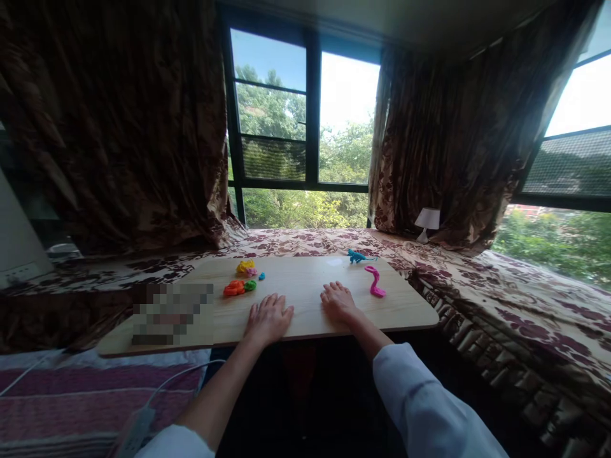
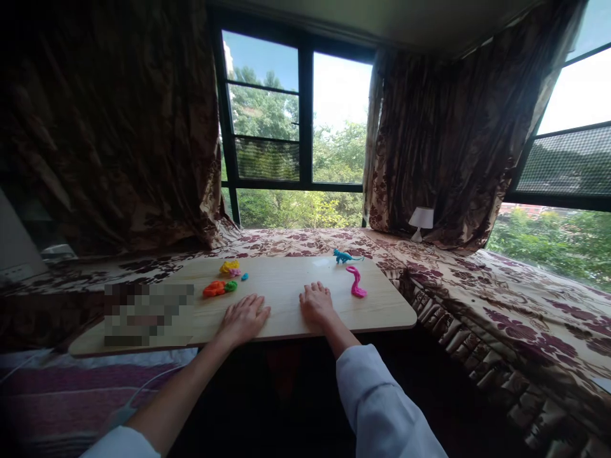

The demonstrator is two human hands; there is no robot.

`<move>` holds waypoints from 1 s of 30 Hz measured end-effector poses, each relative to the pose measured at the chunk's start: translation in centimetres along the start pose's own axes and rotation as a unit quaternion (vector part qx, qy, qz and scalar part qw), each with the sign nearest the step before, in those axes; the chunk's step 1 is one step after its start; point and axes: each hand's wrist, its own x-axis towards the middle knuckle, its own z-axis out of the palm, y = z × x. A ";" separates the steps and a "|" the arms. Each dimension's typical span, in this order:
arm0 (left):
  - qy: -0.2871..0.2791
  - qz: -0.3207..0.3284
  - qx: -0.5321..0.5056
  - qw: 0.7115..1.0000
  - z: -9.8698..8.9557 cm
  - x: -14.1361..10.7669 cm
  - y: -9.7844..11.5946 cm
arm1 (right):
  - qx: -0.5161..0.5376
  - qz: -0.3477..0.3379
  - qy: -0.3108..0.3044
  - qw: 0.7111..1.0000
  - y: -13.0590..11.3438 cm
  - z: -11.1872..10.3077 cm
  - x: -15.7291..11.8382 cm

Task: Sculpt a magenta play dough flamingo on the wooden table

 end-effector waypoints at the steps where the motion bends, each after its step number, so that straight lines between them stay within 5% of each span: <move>1: 0.001 0.002 -0.003 1.000 0.0 0.0 -0.1 | -0.002 0.001 0.001 1.000 0.5 -0.1 -0.3; 5: 0.016 0.007 -0.011 1.000 0.3 0.1 -0.3 | -0.010 -0.034 0.004 0.999 1.4 -0.2 -3.3; 9: 0.020 0.001 -0.009 1.000 0.3 0.0 0.0 | -0.013 -0.098 0.007 0.995 -0.4 0.4 -5.5; 15: 0.020 0.015 0.002 1.000 0.2 -0.2 0.2 | -0.010 -0.066 -0.016 0.998 -3.3 1.0 -1.8; 20: 0.001 0.006 0.025 1.000 0.3 0.0 0.0 | -0.025 0.015 -0.043 0.999 -1.0 0.2 0.6; 25: -0.007 -0.002 0.056 0.998 0.2 0.0 -0.1 | -0.042 0.012 -0.068 0.997 2.0 -1.0 -2.1; 30: 0.011 0.006 0.076 0.997 0.2 -0.2 0.1 | -0.058 -0.066 -0.033 0.996 0.5 -0.6 -6.1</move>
